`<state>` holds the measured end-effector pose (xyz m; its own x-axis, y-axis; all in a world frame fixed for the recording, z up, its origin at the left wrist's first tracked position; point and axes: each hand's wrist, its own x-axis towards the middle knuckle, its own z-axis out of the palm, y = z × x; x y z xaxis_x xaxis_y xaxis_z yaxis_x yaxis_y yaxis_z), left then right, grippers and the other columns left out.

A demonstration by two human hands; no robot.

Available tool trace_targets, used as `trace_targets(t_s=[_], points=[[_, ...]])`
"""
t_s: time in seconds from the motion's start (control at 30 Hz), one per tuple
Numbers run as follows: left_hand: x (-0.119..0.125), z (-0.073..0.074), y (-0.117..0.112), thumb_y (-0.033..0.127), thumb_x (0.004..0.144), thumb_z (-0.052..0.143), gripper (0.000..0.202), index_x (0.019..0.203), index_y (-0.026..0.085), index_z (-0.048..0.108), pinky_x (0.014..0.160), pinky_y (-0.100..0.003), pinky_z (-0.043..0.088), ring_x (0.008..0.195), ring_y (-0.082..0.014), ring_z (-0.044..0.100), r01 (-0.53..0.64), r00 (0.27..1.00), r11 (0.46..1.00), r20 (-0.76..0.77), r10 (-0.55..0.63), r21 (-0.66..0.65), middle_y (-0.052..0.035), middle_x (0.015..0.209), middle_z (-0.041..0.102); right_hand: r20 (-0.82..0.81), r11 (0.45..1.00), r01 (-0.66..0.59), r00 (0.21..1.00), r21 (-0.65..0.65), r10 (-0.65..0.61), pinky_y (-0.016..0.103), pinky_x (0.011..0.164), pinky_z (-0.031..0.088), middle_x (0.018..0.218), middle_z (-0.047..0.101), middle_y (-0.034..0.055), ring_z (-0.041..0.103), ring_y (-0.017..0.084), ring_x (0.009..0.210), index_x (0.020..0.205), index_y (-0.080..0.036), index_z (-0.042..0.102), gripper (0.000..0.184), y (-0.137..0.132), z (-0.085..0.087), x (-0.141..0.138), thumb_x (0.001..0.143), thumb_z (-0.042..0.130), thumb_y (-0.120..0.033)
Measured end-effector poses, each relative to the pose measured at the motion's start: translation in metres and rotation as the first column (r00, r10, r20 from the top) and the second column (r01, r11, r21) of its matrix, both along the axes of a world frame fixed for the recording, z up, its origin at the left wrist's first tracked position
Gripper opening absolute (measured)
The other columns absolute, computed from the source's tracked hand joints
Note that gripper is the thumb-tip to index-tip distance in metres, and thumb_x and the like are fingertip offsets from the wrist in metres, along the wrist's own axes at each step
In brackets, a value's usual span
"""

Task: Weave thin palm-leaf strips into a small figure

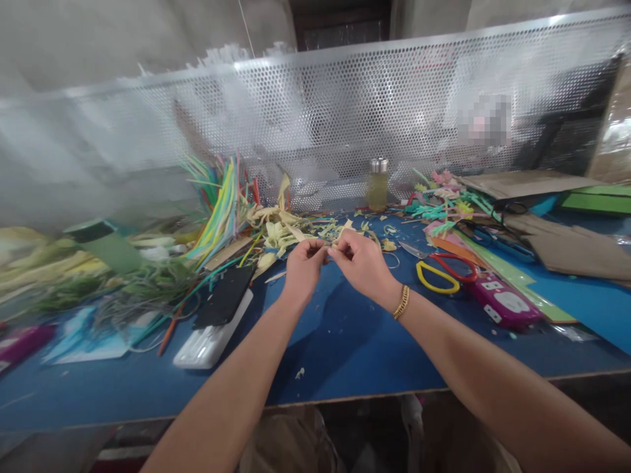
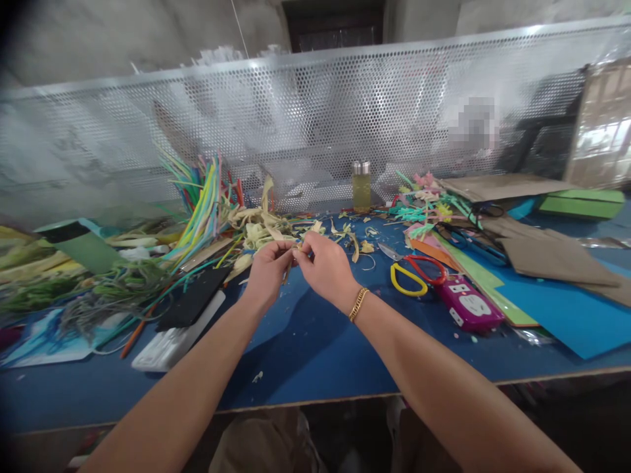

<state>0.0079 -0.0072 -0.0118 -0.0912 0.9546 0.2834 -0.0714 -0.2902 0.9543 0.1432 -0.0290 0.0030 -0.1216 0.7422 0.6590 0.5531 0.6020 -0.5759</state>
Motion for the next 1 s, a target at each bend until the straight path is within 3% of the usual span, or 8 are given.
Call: trace_targets(t_s=[0.17,0.3,0.37,0.53,0.73,1.0], points=[[-0.0004,0.0026,-0.0011,0.026,0.066,0.073,0.016,0.072,0.015,0.064,0.059,-0.026,0.043,0.053,-0.0096,0.049,0.031,1.0,1.0,0.007,-0.031,0.001,0.0011,0.057,0.058,-0.078,0.992,-0.104,0.992,-0.072,0.099,0.024,0.06,0.038,0.055,0.054,-0.0046,0.051,0.011,0.056,0.073,-0.021,0.049,0.018,-0.0003,0.0015,0.0,0.091,0.051,-0.027],[0.0002,0.0041,-0.0028,0.025,0.066,0.071,0.014,0.072,0.014,0.064,0.059,-0.024,0.043,0.052,-0.0085,0.048,0.036,0.999,0.999,0.026,-0.036,-0.008,0.0021,0.056,0.057,-0.235,0.974,-0.189,0.959,-0.125,0.156,0.022,0.057,0.042,0.066,0.062,-0.0032,0.056,0.009,0.055,0.083,-0.02,0.055,0.006,0.004,-0.0031,-0.0007,0.084,0.06,-0.024],[0.0011,0.0038,-0.0036,0.025,0.066,0.069,0.014,0.073,0.014,0.065,0.057,-0.023,0.042,0.052,-0.0081,0.048,0.024,0.999,1.0,0.031,-0.024,-0.005,0.0021,0.057,0.057,-0.3,0.967,-0.212,0.94,-0.144,0.161,0.022,0.058,0.044,0.073,0.067,-0.0008,0.06,0.01,0.06,0.086,-0.019,0.06,0.008,0.0065,-0.0054,-0.0009,0.081,0.064,-0.025],[0.0015,0.0036,-0.0041,0.026,0.066,0.068,0.013,0.072,0.014,0.066,0.054,-0.022,0.04,0.051,-0.0079,0.047,-0.028,1.0,1.0,-0.004,0.028,0.013,0.0026,0.056,0.056,-0.204,0.98,-0.126,0.975,-0.151,0.094,0.022,0.059,0.043,0.07,0.069,0.0,0.06,0.011,0.062,0.075,-0.02,0.069,0.011,0.0073,-0.0054,0.0005,0.082,0.063,-0.026],[-0.0005,0.004,-0.0025,0.034,0.069,0.07,0.023,0.079,0.014,0.069,0.05,-0.023,0.036,0.05,-0.0091,0.046,0.046,0.999,0.999,-0.008,-0.046,-0.024,0.0012,0.056,0.058,-0.038,0.993,-0.026,0.999,-0.115,0.022,0.023,0.063,0.041,0.077,0.072,-0.0005,0.062,0.012,0.069,0.079,-0.022,0.072,0.015,0.0049,-0.0022,0.0031,0.084,0.058,-0.02],[0.0002,0.0019,-0.0038,0.034,0.071,0.07,0.022,0.084,0.015,0.069,0.054,-0.023,0.04,0.057,-0.0113,0.053,0.028,0.999,0.999,-0.041,-0.027,0.019,-0.0007,0.064,0.063,-0.108,0.987,0.068,0.991,-0.144,-0.083,0.024,0.062,0.044,0.072,0.07,0.0017,0.061,0.013,0.064,0.074,-0.018,0.065,0.005,0.0087,-0.0046,0.002,0.078,0.063,-0.019]])
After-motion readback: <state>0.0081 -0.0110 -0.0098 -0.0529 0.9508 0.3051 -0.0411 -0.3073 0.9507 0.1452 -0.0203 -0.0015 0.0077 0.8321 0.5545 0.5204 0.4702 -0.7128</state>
